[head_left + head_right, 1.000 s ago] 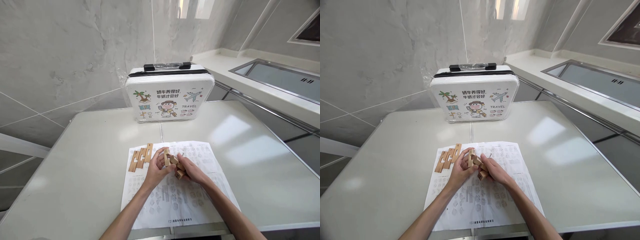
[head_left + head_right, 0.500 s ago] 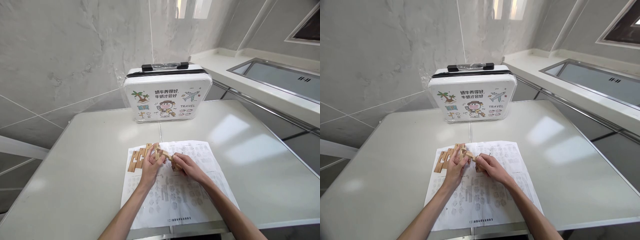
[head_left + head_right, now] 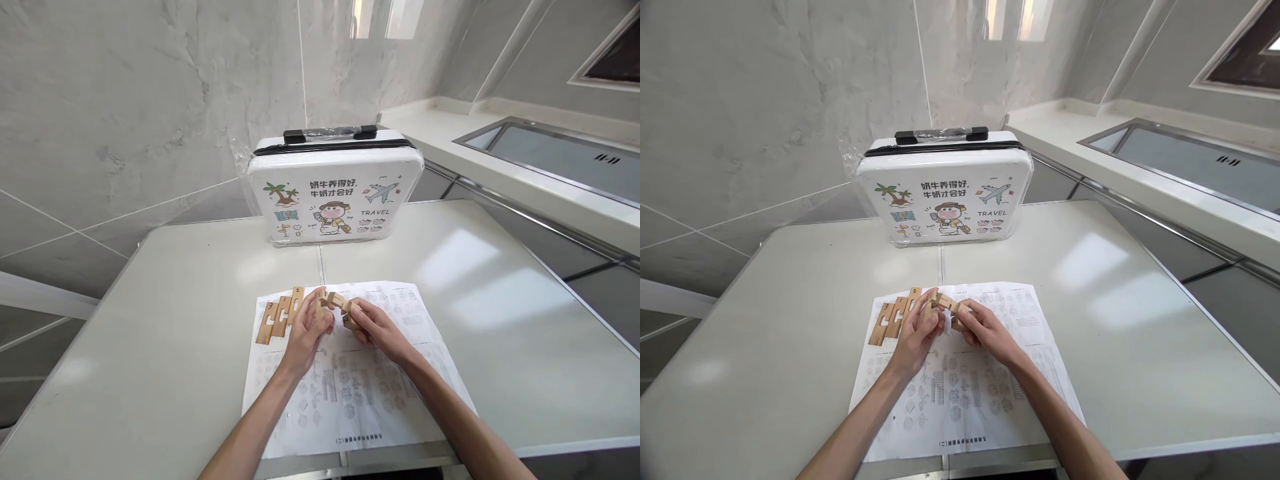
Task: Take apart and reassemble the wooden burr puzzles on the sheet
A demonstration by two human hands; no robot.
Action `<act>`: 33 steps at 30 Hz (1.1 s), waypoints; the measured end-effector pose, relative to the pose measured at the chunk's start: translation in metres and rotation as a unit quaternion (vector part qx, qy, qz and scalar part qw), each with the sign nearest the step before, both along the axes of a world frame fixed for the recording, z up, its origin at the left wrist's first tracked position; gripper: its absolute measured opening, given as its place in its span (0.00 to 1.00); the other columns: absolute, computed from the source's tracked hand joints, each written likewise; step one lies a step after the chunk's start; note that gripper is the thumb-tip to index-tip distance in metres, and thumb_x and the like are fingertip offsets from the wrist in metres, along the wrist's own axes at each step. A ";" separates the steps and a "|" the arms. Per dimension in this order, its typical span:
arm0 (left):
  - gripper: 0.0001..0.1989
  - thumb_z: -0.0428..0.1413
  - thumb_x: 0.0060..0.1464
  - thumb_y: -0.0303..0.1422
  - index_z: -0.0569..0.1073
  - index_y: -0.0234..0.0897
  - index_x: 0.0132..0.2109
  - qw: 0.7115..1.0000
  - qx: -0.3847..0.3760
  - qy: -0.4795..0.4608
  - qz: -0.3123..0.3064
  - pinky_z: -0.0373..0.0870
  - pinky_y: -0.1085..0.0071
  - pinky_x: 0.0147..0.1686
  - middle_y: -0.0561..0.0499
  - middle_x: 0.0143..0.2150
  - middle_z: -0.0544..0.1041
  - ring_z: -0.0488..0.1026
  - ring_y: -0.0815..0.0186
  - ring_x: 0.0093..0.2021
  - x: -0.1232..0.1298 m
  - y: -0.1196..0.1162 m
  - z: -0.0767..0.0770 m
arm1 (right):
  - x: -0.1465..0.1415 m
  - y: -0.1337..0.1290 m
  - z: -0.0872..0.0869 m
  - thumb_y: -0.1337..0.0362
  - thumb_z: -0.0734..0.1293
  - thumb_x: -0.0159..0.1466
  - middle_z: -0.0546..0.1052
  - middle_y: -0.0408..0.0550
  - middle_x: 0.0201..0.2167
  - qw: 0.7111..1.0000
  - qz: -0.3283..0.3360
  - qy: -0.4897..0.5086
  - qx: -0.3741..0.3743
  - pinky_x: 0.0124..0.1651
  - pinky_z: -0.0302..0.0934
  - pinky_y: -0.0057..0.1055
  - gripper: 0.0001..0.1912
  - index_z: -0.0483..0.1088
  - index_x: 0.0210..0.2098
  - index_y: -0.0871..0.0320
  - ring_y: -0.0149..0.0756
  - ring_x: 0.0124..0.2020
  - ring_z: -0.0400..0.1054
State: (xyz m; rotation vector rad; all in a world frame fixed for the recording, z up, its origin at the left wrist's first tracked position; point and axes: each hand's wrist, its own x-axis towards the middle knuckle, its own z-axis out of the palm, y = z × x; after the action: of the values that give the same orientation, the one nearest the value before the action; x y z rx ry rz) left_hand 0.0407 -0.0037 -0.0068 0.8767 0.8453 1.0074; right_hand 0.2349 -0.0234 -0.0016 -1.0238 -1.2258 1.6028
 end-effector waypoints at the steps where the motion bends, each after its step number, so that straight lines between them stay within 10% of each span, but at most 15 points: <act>1: 0.34 0.69 0.58 0.43 0.69 0.43 0.68 1.000 -0.003 -0.010 -0.002 0.70 0.70 0.36 0.45 0.50 0.77 0.73 0.68 0.36 0.000 0.000 0.000 | 0.000 0.000 0.000 0.41 0.62 0.74 0.62 0.37 0.21 1.000 -0.004 0.003 0.000 0.25 0.46 0.29 0.23 0.65 0.35 0.54 0.30 0.21 0.51; 8: 0.38 0.70 0.55 0.43 0.66 0.46 0.68 1.000 0.009 -0.015 -0.018 0.67 0.72 0.32 0.46 0.50 0.75 0.68 0.70 0.34 0.000 0.002 0.001 | 0.001 0.001 -0.001 0.40 0.61 0.74 0.58 0.36 0.21 0.999 -0.045 0.023 -0.018 0.24 0.46 0.29 0.24 0.66 0.35 0.55 0.30 0.20 0.50; 22: 0.46 0.69 0.40 0.64 0.74 0.53 0.65 0.992 0.069 -0.053 -0.094 0.56 0.47 0.73 0.45 0.78 0.59 0.60 0.44 0.74 -0.003 0.000 0.001 | -0.008 0.002 -0.006 0.40 0.65 0.71 0.59 0.37 0.21 0.991 -0.103 -0.081 0.015 0.24 0.45 0.29 0.25 0.73 0.40 0.56 0.29 0.21 0.50; 33: 0.40 0.75 0.45 0.48 0.74 0.47 0.64 0.993 0.100 0.008 -0.056 0.60 0.48 0.69 0.40 0.70 0.69 0.60 0.43 0.72 0.002 -0.001 0.008 | -0.002 0.000 -0.006 0.37 0.63 0.71 0.60 0.37 0.21 0.996 0.057 -0.003 -0.067 0.23 0.41 0.28 0.29 0.76 0.37 0.58 0.27 0.20 0.45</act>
State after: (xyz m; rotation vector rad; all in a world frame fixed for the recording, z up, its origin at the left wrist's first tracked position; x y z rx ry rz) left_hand 0.0429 -0.0052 0.0011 1.0917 0.7077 1.0003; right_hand 0.2332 -0.0234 -0.0080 -1.0574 -1.2125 1.7913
